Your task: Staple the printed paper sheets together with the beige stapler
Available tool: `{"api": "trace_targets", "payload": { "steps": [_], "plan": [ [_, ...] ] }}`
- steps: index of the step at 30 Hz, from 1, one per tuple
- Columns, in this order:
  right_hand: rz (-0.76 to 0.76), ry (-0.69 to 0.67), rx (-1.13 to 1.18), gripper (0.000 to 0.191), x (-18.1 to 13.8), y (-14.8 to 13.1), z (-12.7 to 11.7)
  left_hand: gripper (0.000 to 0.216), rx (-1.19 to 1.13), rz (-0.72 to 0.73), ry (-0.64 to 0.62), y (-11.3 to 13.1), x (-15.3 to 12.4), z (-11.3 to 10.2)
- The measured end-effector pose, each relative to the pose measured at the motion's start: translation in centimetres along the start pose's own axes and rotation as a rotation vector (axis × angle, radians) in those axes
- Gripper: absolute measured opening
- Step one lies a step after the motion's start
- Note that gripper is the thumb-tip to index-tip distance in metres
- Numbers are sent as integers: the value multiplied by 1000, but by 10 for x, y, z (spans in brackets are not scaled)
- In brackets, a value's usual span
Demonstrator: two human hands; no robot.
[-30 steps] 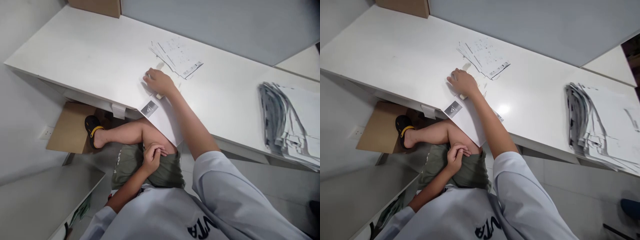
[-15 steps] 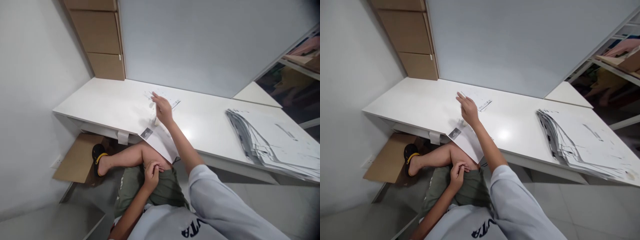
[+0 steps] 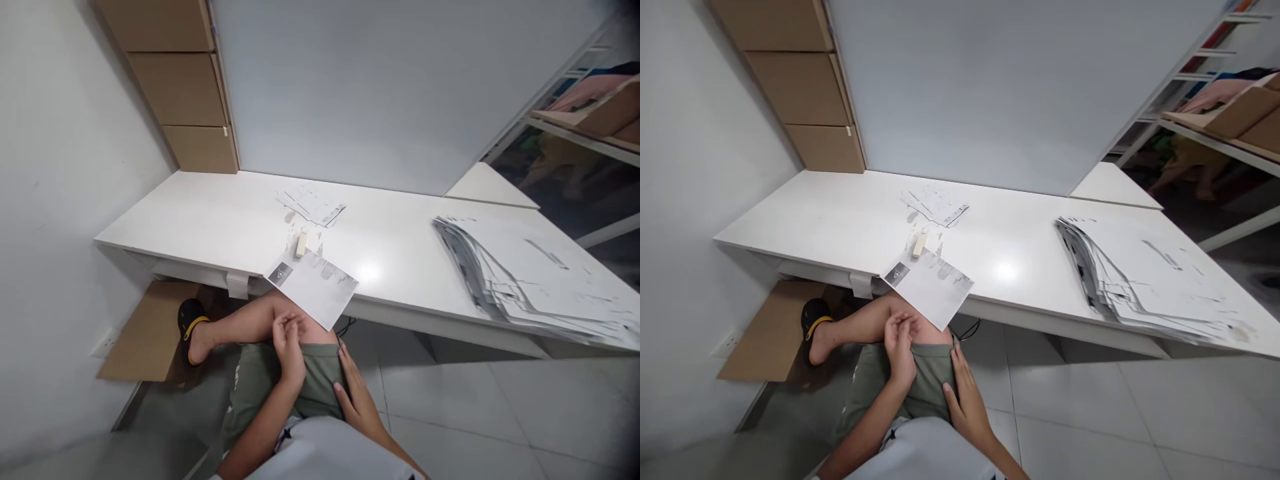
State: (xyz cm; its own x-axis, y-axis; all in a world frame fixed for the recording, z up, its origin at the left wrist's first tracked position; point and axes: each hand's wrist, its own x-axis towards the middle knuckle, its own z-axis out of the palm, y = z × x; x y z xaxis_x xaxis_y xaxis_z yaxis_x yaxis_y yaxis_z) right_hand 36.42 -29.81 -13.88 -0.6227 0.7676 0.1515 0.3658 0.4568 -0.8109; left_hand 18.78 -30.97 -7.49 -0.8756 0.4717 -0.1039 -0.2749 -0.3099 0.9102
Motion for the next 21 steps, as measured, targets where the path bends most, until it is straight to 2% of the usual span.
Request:
{"api": "trace_targets", "payload": {
  "steps": [2, 4, 7, 10, 13, 15, 17, 19, 21],
  "plan": [
    [53, -71, 72, 65, 19, -3, -1, 43, -57, -102, 26, 14, 15, 13],
    [131, -96, 148, 67, 52, -9, -11, 50, -13, -180, -52, 29, 31, 21],
    [267, -4, 334, 65, 103, -19, -29, 44, 67, -256, -184, 44, 51, 27],
    [350, 117, 660, 69, 136, -30, -38, 47, 113, -242, -244, 49, 58, 28],
    [348, 135, 847, 67, 147, -40, -44, 49, 145, -179, -223, 39, 51, 22],
    [321, 138, 808, 64, 148, -44, -56, 48, 240, -84, -233, 25, 40, 11],
    [291, 125, 695, 61, 146, -45, -84, 44, 413, 118, -309, 9, 28, -1],
    [268, 39, 589, 56, 140, -46, -126, 40, 566, 384, -414, -3, 16, -11],
    [267, -109, 526, 50, 127, -47, -174, 47, 604, 583, -504, -7, 7, -13]
  ]
}}
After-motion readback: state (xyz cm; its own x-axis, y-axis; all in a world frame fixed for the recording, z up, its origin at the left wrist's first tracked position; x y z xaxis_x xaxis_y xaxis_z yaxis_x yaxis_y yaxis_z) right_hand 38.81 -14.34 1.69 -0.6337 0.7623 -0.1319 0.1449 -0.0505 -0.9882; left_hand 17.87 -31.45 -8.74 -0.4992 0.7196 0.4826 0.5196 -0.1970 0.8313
